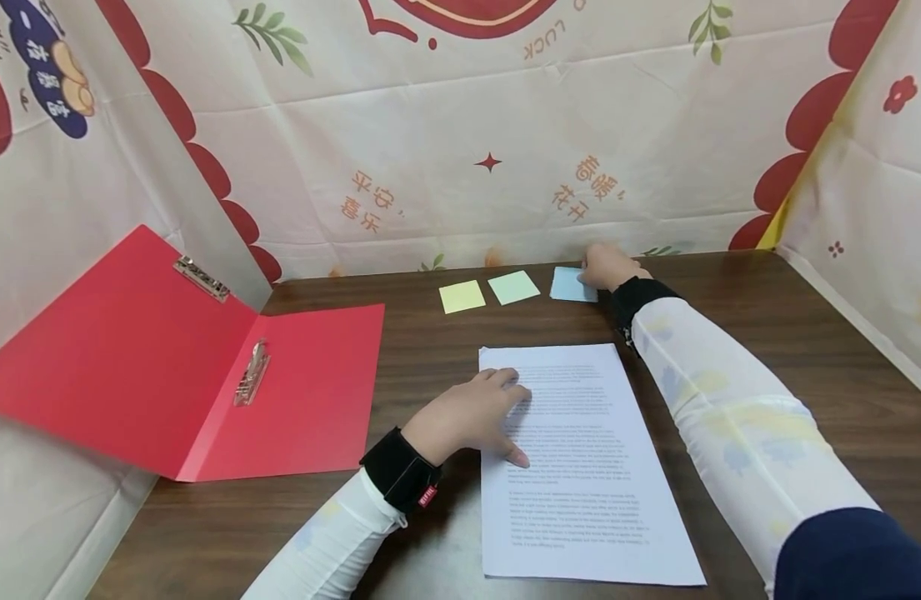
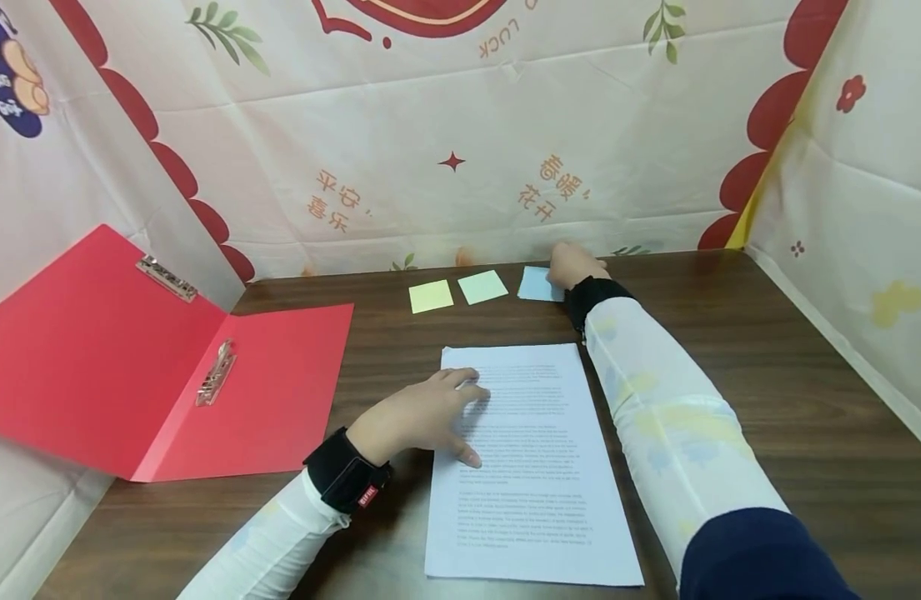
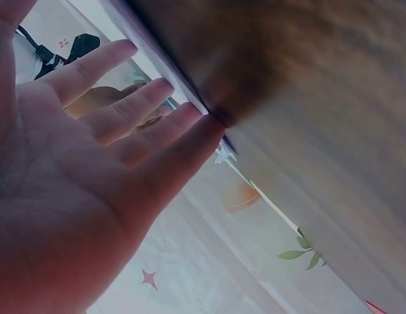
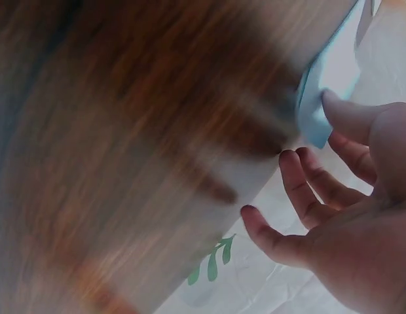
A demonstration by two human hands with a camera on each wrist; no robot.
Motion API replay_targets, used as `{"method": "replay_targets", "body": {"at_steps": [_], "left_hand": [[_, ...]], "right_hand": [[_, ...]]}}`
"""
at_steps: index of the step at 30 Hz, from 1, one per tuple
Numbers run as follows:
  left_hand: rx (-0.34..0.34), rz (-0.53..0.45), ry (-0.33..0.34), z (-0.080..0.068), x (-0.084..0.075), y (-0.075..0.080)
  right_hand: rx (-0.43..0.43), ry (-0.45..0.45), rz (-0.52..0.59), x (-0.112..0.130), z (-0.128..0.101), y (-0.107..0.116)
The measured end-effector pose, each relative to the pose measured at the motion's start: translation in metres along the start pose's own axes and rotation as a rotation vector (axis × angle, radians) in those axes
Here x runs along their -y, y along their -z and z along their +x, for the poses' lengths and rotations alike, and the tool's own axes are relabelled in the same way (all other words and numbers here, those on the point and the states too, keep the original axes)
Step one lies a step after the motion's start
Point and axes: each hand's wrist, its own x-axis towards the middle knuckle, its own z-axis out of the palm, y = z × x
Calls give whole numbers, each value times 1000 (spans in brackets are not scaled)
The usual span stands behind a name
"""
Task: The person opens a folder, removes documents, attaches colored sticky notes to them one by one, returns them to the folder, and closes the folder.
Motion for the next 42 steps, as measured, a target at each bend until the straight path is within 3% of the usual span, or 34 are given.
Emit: {"method": "replay_targets", "body": {"at_steps": [7,14,18,21,23,26,30,32,36,40,42], "left_hand": [[45,-18,-17,-2,-5,-1],[75,-20,-46,-1,-3,2],[18,-102,-50,-2,4,13],[-148,-262,-25,-3,8,25],[-283,-439,-3,-4,10,33],[-405,-830,2,-7,10,42],[-367,-1352,30,-13,3,49],[-310,-1521,39,-14,-1,49],[-202,-1663,-13,-12,-6,43],[-161,-1669,-92,-7,-9,33],[-173,-1659,-92,-6,-11,30]], "right_hand": [[-1,97,39,-2,-11,10],[-29,83,335,4,-32,41],[-9,119,437,20,-57,59],[12,136,448,36,-85,68],[18,161,438,47,-107,71],[53,207,435,64,-141,70],[171,269,458,77,-180,62],[220,295,449,79,-194,57],[248,312,443,76,-215,49],[239,300,435,70,-225,47],[237,297,429,69,-228,48]]}}
